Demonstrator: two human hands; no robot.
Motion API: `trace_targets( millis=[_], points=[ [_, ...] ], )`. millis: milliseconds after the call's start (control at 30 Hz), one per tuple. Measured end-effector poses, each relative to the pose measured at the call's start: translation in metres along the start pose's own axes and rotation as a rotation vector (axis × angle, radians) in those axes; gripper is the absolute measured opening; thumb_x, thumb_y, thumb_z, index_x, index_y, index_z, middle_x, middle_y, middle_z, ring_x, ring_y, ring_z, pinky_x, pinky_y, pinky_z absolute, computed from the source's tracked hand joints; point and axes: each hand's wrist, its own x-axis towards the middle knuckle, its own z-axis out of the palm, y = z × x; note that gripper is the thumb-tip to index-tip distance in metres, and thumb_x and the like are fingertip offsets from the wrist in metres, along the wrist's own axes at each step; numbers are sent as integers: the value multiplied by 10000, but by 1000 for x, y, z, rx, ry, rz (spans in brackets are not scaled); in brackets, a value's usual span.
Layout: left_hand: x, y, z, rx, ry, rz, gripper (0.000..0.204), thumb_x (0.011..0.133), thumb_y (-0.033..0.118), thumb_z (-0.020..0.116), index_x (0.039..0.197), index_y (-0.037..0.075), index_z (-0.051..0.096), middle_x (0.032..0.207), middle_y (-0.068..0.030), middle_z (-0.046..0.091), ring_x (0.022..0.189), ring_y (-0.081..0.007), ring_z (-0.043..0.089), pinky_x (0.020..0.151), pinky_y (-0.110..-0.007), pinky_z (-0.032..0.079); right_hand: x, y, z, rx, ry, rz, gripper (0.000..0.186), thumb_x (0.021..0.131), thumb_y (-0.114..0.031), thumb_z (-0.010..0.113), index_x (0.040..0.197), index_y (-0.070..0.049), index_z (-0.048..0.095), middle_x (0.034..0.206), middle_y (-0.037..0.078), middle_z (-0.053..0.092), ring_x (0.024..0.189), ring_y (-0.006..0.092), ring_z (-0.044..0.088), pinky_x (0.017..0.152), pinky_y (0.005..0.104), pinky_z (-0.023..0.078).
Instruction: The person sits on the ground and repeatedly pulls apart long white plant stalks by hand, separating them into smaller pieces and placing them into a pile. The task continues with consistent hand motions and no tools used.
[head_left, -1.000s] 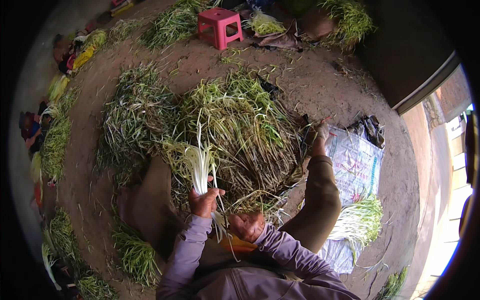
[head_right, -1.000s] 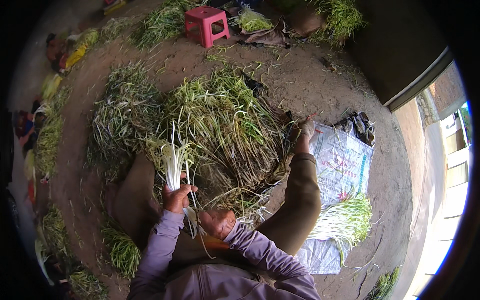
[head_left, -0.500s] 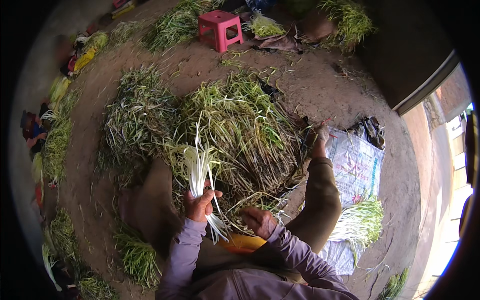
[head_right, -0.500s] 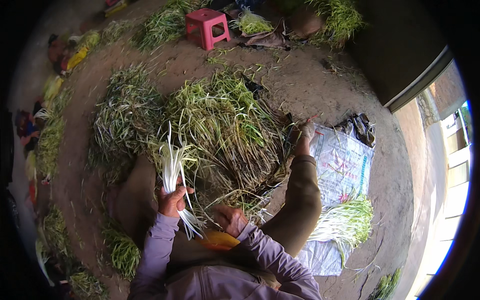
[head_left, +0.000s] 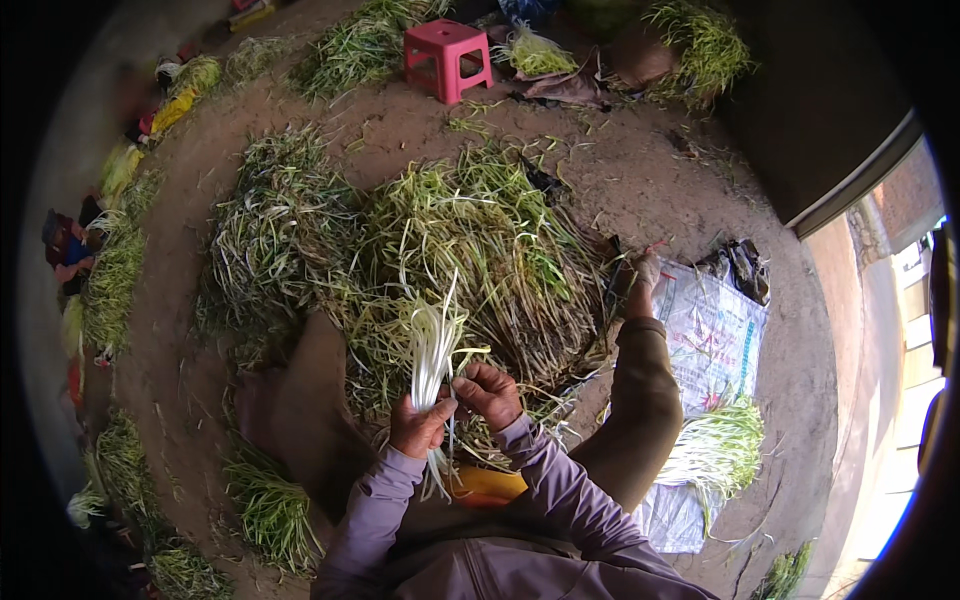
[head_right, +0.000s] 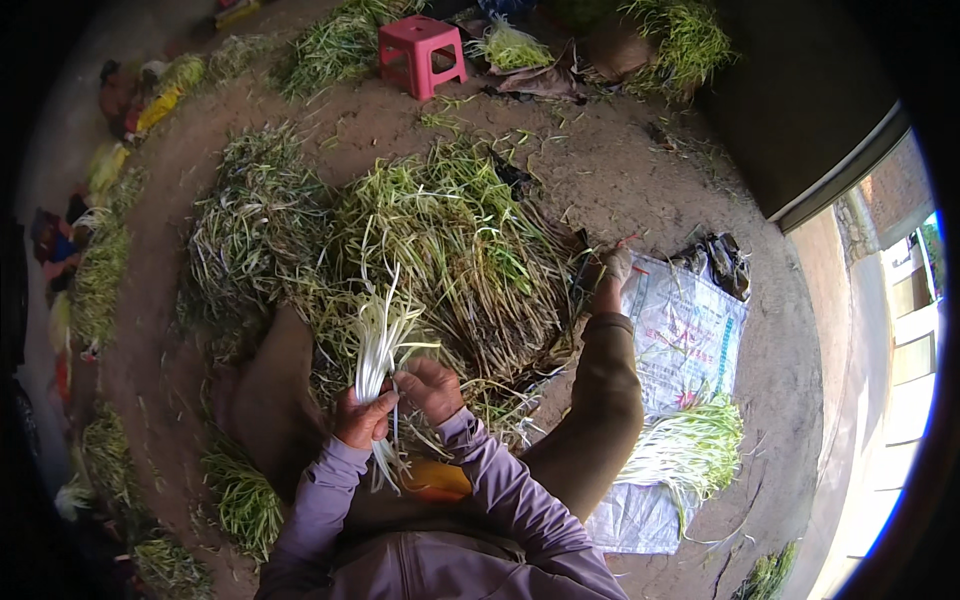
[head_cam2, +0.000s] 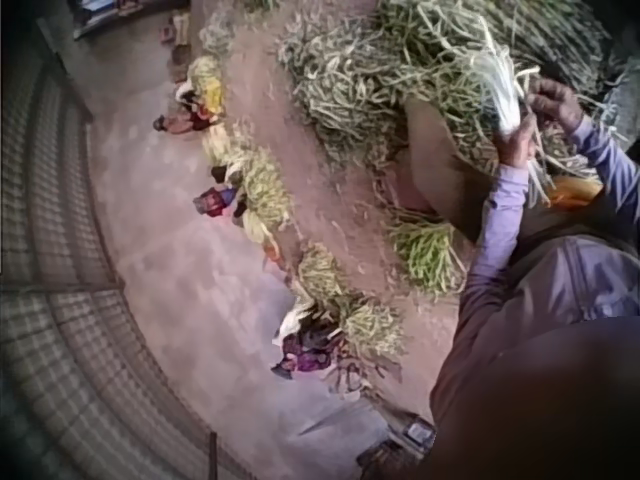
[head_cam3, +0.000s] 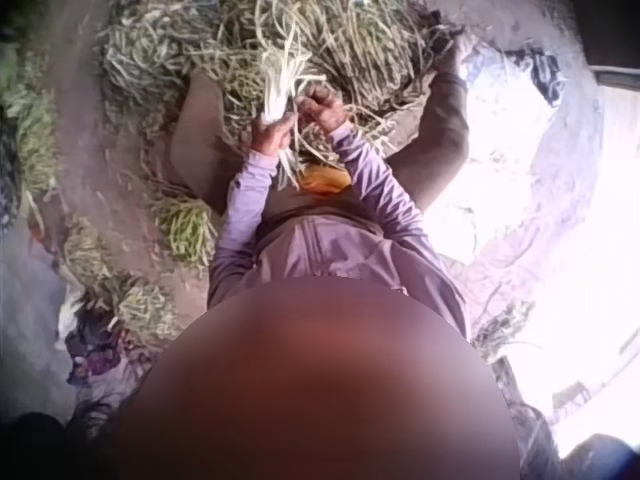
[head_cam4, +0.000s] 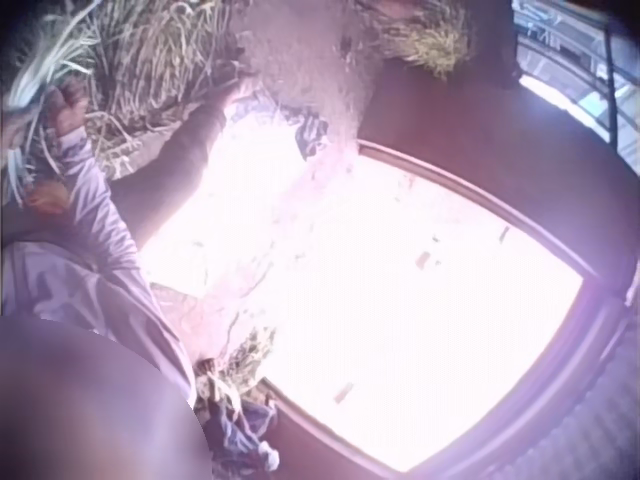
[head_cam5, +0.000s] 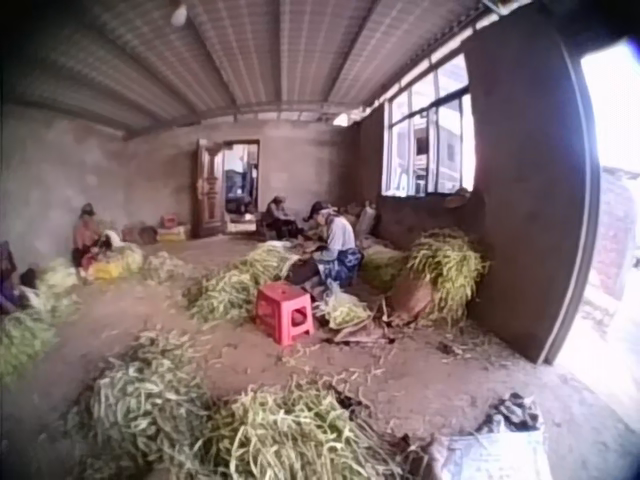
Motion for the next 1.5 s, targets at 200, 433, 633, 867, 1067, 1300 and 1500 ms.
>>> trace_targets(
  millis=[200, 433, 633, 867, 1067, 1300, 1500],
  points=[
    [3, -14, 2, 109, 145, 83, 184, 775, 124, 652, 896, 20, 560, 604, 2, 520, 374, -36, 402, 324, -177, 316, -10, 23, -2, 46, 106, -53, 95, 839, -119, 582, 772, -61, 547, 641, -12, 552, 530, 47, 469, 466, 200, 379],
    [5, -13, 2, 30, 232, 118, 160, 784, 135, 634, 884, 44, 548, 706, -70, 624, 356, -23, 358, 313, -177, 276, -33, 40, -29, -758, 106, -175, 179, 790, -177, 611, 751, -20, 537, 591, 36, 511, 533, 101, 450, 492, 267, 387],
    [8, 8, -11, 4, 208, 153, 171, 804, 170, 611, 871, 49, 510, 664, -102, 609, 318, -28, 322, 294, -179, 244, -67, 42, -41, -1292, -297, -95, 189, 768, -224, 520, 827, -44, 532, 752, 181, 578, 682, 359, 577, 602, 413, 462],
    [11, 25, -8, -50, 210, 160, 161, 801, 148, 616, 877, 64, 501, 693, -119, 613, 321, -27, 312, 294, -171, 232, -95, 99, -104, -1680, -630, 175, 235, 749, -148, 478, 966, -98, 551, 768, 139, 594, 630, 301, 579, 530, 435, 462],
    [5, 16, -12, -12, 194, 119, 148, 802, 140, 611, 872, 62, 506, 699, -115, 615, 325, -31, 331, 296, -173, 246, -59, 16, -36, -1306, -205, -316, 282, 756, -116, 504, 1024, -30, 514, 847, 152, 574, 741, 316, 571, 639, 388, 482],
    [5, 8, 5, 38, 192, 99, 155, 807, 171, 615, 842, 60, 512, 672, -91, 608, 328, -34, 325, 310, -177, 246, -29, 40, -5, -899, -197, -219, 127, 725, -124, 517, 790, -18, 542, 770, 180, 549, 681, 344, 553, 619, 406, 441],
    [1, -15, -7, 21, 219, 160, 164, 794, 143, 626, 860, 42, 514, 651, -92, 598, 360, -37, 385, 321, -167, 304, -28, 58, -19, -969, -253, -137, 109, 710, -126, 495, 726, -27, 540, 729, 184, 552, 630, 352, 557, 571, 418, 467]
  ],
)
